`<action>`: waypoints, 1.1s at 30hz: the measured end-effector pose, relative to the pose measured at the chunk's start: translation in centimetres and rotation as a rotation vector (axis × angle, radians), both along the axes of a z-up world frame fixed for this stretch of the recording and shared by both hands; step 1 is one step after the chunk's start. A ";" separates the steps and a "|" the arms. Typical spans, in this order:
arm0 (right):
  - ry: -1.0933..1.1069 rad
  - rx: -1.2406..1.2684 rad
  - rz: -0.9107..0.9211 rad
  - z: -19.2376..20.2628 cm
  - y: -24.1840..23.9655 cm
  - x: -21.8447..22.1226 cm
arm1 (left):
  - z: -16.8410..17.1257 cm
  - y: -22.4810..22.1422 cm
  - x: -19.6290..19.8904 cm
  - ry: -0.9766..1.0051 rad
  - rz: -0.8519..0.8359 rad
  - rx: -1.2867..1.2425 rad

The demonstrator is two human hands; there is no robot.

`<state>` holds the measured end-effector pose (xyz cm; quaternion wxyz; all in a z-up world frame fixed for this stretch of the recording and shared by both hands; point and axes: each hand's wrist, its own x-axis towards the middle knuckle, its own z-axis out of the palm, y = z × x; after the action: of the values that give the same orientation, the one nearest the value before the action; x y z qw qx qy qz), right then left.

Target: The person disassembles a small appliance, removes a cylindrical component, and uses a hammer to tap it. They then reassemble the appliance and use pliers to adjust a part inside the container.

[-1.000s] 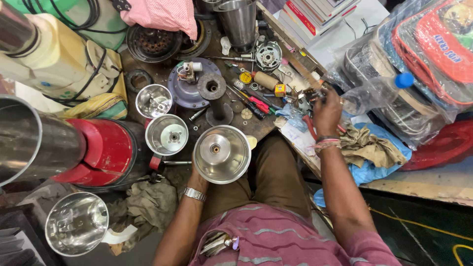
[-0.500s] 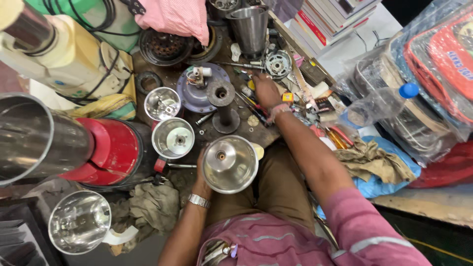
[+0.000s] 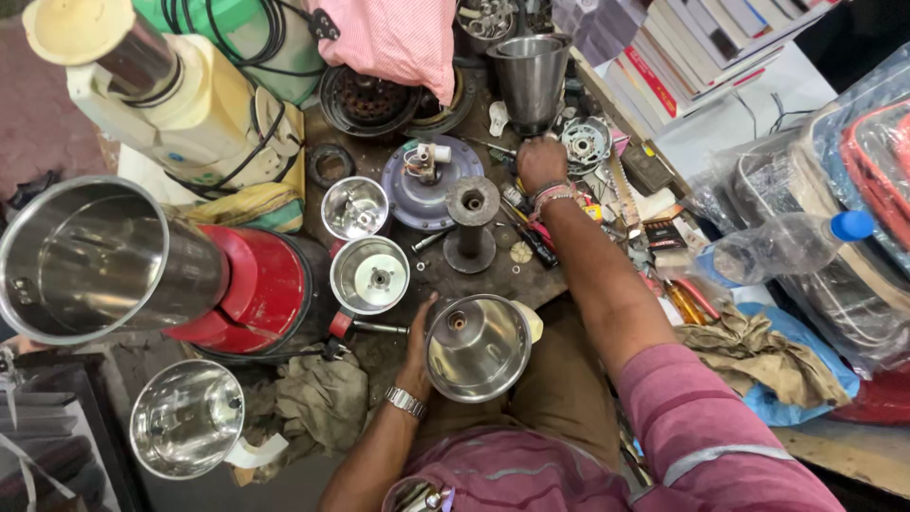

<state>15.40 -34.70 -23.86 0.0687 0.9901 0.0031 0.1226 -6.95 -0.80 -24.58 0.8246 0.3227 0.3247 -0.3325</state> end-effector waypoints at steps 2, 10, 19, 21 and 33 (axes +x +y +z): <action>-0.079 -0.069 0.102 2.9 0.8 -0.4 | 1.0 0.1 -0.2 -0.024 -0.004 0.017; -0.037 0.004 0.077 14.1 5.4 -4.3 | 0.0 0.2 0.2 -0.041 0.006 -0.191; 0.125 1.556 -0.254 9.9 3.5 -15.7 | -2.0 0.3 1.1 -0.168 0.050 -0.188; 0.092 2.056 -0.348 10.0 2.3 -20.6 | -2.1 0.0 1.3 -0.190 0.056 -0.194; -0.198 0.963 0.234 25.9 5.2 -39.3 | -1.7 -1.0 2.7 -0.385 0.081 -0.238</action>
<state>-23.85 -29.51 2.07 -0.4100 0.8861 0.0504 0.2104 -4.22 -1.80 -26.29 0.9163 0.2674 0.1325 -0.2672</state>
